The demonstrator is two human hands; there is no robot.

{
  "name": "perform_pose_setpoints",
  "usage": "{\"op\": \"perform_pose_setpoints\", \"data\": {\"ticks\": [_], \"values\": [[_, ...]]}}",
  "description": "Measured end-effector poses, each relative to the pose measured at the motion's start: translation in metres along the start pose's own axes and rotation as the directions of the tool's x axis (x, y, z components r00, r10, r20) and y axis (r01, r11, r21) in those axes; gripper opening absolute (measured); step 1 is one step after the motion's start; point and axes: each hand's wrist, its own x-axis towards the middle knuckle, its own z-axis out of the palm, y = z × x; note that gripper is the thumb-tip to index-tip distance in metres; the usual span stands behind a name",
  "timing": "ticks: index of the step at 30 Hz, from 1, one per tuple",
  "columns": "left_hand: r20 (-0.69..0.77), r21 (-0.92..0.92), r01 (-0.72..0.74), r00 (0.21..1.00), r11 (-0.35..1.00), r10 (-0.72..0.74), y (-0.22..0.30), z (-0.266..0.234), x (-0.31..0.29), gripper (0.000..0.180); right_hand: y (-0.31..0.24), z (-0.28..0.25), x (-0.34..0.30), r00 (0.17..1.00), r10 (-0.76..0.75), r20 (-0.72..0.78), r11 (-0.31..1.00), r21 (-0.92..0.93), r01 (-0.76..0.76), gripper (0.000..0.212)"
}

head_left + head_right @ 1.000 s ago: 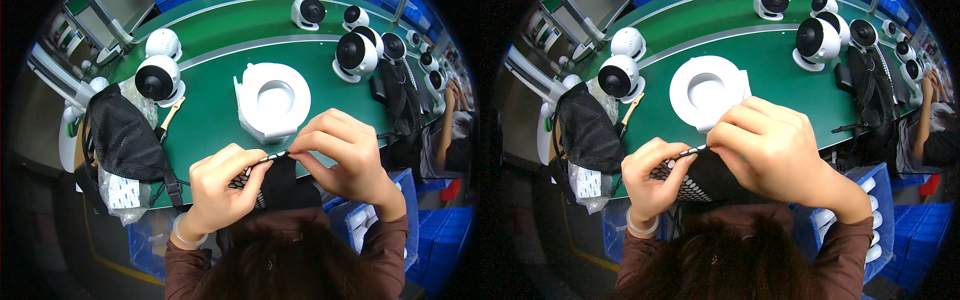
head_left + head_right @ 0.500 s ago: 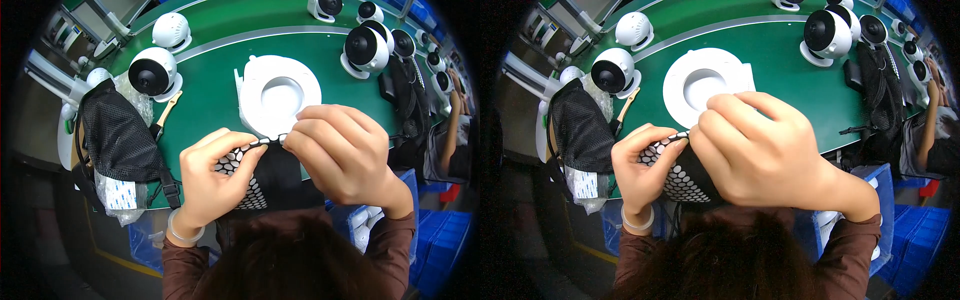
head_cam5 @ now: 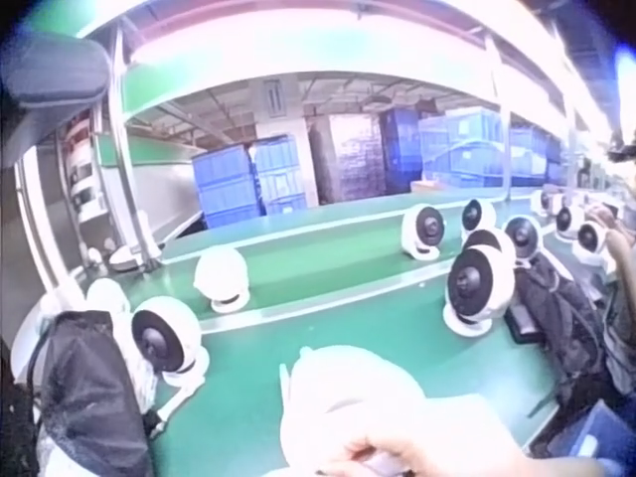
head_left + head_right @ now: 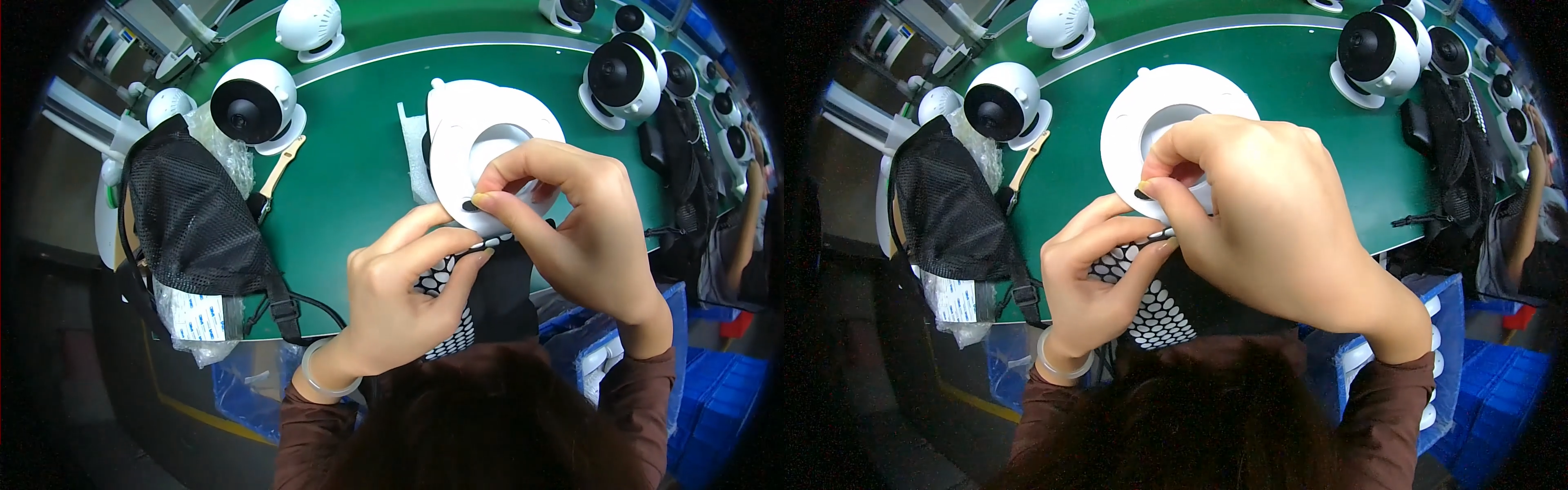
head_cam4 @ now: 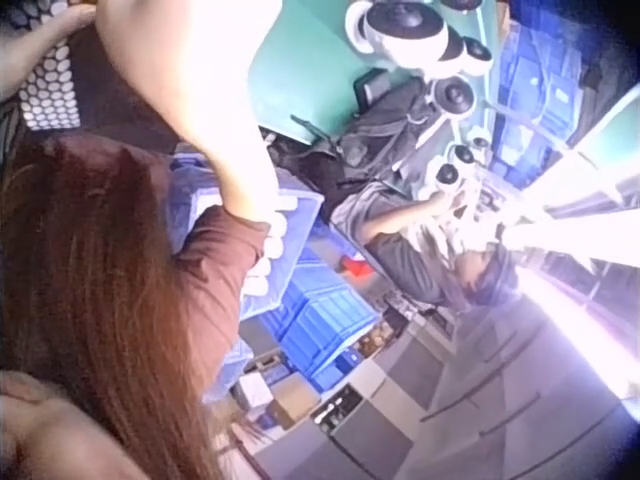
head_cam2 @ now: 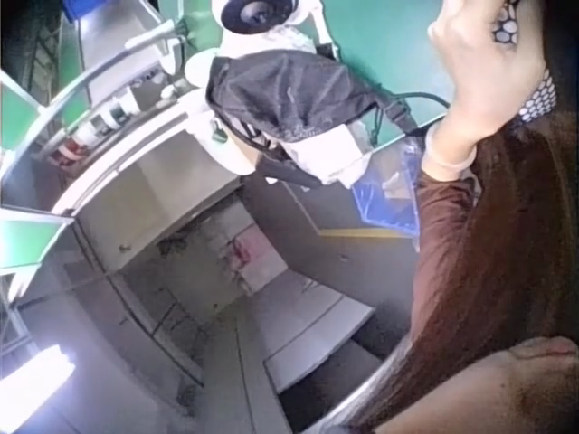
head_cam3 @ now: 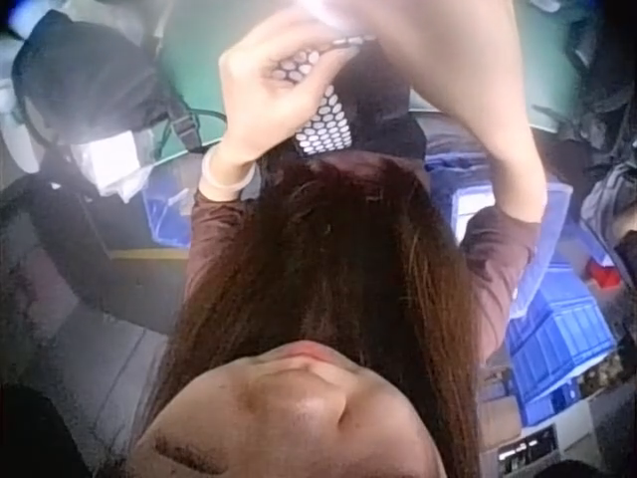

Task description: Applying adhesive pads to the base of security camera units on a factory assembly line.

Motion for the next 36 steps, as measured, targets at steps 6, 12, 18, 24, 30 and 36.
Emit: {"op": "perform_pose_setpoints", "data": {"ticks": [6,12,18,24,30,36], "values": [[0.005,0.011,-0.007,1.0,1.0,0.007,-0.0012,0.0,-0.0004,0.014,-0.0014,0.0013,-0.0006,1.0,0.0,0.013,0.999,-0.036,0.0,0.005],[-0.01,0.006,-0.009,1.0,1.0,0.009,-0.0024,0.0009,-0.001,0.015,-0.002,0.0021,0.0002,1.0,0.002,0.02,1.0,-0.015,-0.002,0.005],[-0.029,-0.033,-0.022,0.999,0.999,0.021,-0.0051,0.001,0.0001,0.015,-0.0049,0.0042,0.002,1.0,-0.012,0.0,0.998,-0.067,0.012,0.005],[-0.049,-0.044,-0.028,0.998,0.999,0.026,-0.0035,0.0008,-0.0001,0.014,-0.0067,-0.0008,0.0038,0.999,0.021,0.035,0.999,-0.04,-0.02,0.005],[-0.049,-0.049,-0.012,0.999,0.999,0.01,-0.0041,0.001,-0.0015,0.013,-0.0065,0.0031,0.0023,0.999,0.045,0.026,0.996,-0.072,-0.043,0.005],[-0.018,-0.07,0.008,1.0,0.998,-0.009,-0.0063,-0.0015,-0.0021,0.013,-0.0053,0.0081,0.0004,0.999,-0.044,-0.031,0.986,-0.163,0.039,0.007]]}}
